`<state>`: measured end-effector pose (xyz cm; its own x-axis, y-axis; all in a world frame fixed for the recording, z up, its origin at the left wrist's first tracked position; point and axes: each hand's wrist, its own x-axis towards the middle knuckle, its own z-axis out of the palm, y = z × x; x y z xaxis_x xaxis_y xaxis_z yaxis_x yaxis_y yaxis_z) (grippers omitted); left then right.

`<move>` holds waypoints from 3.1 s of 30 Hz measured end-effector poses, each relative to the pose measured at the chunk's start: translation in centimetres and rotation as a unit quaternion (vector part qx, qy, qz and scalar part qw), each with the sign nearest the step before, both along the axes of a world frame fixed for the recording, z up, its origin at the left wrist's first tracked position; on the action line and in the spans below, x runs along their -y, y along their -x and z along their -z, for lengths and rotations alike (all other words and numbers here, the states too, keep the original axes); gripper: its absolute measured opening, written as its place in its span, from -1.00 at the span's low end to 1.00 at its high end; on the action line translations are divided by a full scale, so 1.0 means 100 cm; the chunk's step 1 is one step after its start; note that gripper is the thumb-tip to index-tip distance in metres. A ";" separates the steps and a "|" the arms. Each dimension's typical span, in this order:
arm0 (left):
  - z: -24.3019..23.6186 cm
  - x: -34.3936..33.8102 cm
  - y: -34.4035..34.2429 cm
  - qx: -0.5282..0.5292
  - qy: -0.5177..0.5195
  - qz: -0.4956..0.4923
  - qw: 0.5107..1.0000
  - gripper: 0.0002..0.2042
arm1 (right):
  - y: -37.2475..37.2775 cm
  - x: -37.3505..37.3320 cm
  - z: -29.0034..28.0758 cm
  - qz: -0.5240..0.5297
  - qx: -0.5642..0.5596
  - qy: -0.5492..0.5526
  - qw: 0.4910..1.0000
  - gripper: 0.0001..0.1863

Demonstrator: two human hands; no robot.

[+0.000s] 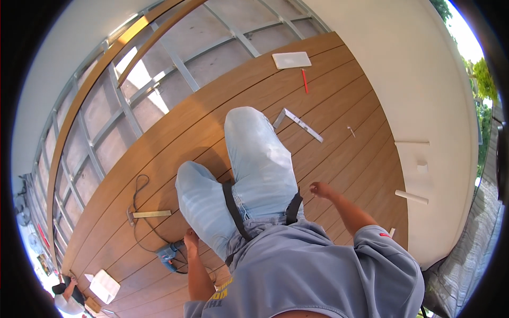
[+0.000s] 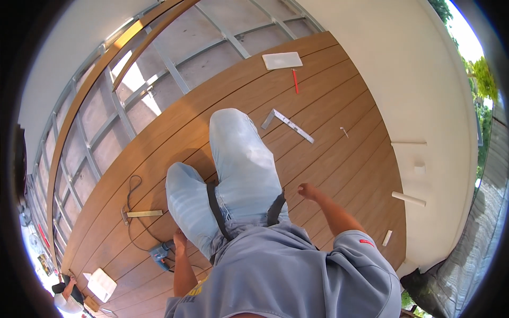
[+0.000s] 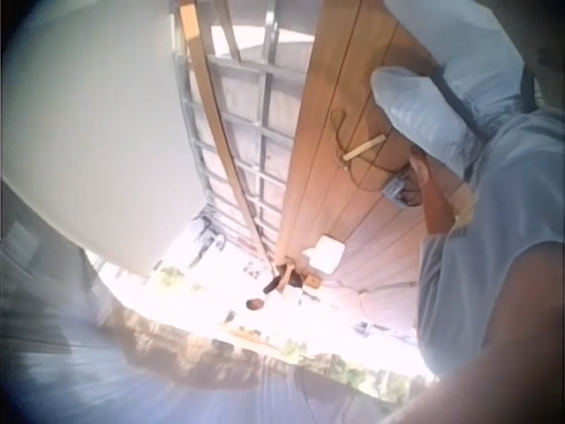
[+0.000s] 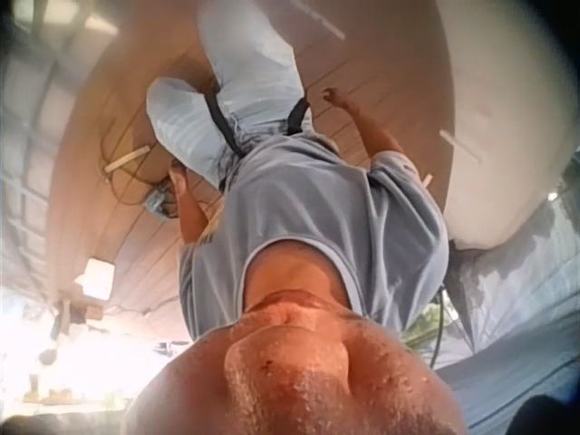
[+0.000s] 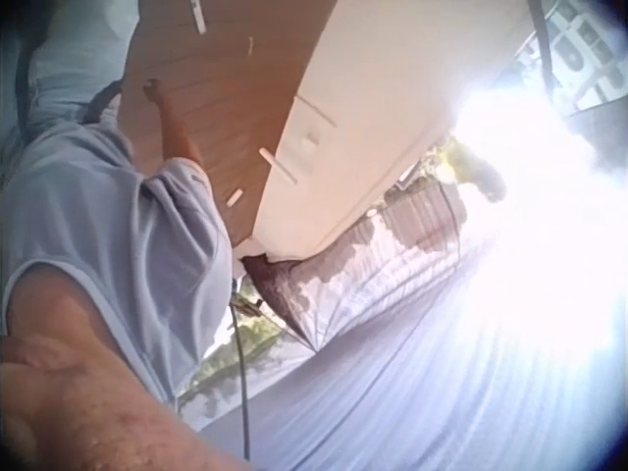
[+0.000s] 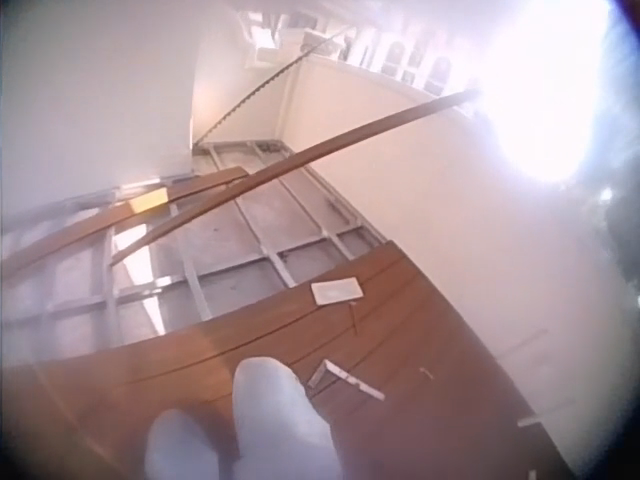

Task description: The person installs wooden decking boards onto a metal frame using a power drill to drive screws and a hammer to tap boards into place. They use an L-square and a pencil to mark a board before positioning and fastening it.

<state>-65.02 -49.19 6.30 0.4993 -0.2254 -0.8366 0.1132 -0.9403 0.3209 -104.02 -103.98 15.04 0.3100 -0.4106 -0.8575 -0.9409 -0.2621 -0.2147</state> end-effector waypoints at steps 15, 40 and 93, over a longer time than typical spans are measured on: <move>-0.051 0.075 0.030 -0.043 0.173 -0.395 0.901 -0.56 | -0.156 0.199 0.067 0.196 0.219 -0.020 0.956 -0.70; -0.160 0.159 0.044 0.157 -0.110 -0.157 0.969 -0.71 | -0.321 0.372 0.095 -0.026 0.069 0.316 0.946 -0.55; -0.024 0.198 -0.447 0.142 0.125 0.104 0.976 -0.71 | -0.383 0.136 0.056 0.221 0.201 0.327 0.897 -0.72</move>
<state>-20.37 -69.01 8.74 0.6256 -0.5253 -0.5769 -0.1985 -0.8222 0.5334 -65.75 -117.63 9.43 0.2234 -0.9436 -0.2442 -0.8649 -0.0764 -0.4962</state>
